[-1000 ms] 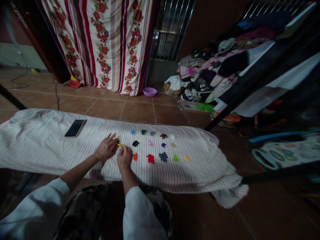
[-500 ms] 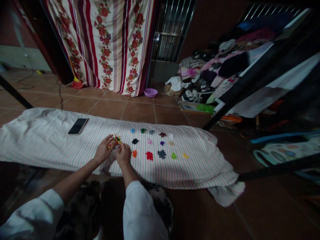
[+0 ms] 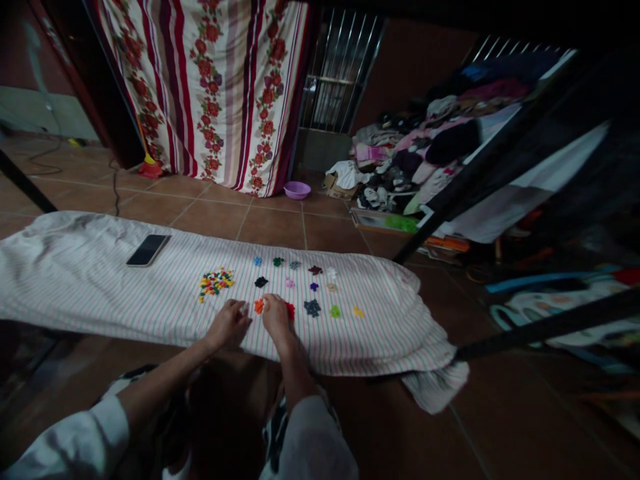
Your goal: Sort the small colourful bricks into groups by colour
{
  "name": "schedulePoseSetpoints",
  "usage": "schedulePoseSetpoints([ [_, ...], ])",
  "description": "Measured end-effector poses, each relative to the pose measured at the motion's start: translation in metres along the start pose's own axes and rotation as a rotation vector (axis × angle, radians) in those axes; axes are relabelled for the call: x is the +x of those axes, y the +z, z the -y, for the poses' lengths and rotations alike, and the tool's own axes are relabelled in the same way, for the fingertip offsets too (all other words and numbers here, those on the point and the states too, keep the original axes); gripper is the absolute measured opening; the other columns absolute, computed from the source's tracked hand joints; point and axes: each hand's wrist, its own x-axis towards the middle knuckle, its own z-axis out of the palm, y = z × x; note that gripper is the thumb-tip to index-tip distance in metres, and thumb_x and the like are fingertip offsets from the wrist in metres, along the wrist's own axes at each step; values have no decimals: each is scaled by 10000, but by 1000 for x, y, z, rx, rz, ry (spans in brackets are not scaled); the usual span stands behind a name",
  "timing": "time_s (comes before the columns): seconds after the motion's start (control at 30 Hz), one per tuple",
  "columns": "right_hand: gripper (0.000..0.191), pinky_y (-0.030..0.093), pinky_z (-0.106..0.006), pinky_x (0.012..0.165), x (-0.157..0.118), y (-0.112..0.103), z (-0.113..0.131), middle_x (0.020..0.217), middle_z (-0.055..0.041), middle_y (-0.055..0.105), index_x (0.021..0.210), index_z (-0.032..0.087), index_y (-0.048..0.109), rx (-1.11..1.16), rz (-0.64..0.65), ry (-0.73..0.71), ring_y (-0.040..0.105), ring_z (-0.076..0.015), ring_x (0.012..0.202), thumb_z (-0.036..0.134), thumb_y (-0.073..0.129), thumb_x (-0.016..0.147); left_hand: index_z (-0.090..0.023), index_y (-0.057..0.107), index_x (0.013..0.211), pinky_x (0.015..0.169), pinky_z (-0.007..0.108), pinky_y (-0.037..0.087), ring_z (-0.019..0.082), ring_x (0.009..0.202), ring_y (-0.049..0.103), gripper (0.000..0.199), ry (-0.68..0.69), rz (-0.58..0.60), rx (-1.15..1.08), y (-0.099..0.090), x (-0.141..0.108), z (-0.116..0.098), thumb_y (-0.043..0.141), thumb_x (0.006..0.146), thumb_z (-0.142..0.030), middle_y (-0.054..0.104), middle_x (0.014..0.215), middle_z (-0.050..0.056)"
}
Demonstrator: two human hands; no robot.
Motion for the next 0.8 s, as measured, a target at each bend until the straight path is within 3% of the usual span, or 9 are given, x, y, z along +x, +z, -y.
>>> schedulePoseSetpoints([
  [0.1,354,455,-300,840,5,3,-6,922,-64,687,940,194,681,-43,10,-27,619,-182,896,38,399,794,-167,526,1178,832,300,521,170,911,633,417,5,21,13,11,3,-7,623,775,-224,558,1108,96],
  [0.27,402,451,-296,826,10,5,0,944,-77,682,977,185,679,-125,108,-75,618,-188,912,-7,383,785,-192,510,1156,903,318,494,191,1004,598,416,38,46,2,14,12,-9,648,764,-218,517,1133,91],
  [0.53,342,405,-290,904,21,-4,23,1056,-111,633,1059,145,652,-307,405,-10,565,-189,1014,44,398,853,-195,533,966,805,303,507,142,842,565,212,60,172,-41,5,26,-8,597,767,-160,476,986,26],
  [0.8,351,416,-291,899,19,-9,26,1072,-106,632,1140,160,608,-328,435,60,566,-193,1037,65,394,878,-186,475,1167,833,322,505,148,878,571,356,87,116,-110,15,30,-8,522,815,-161,493,1031,46],
])
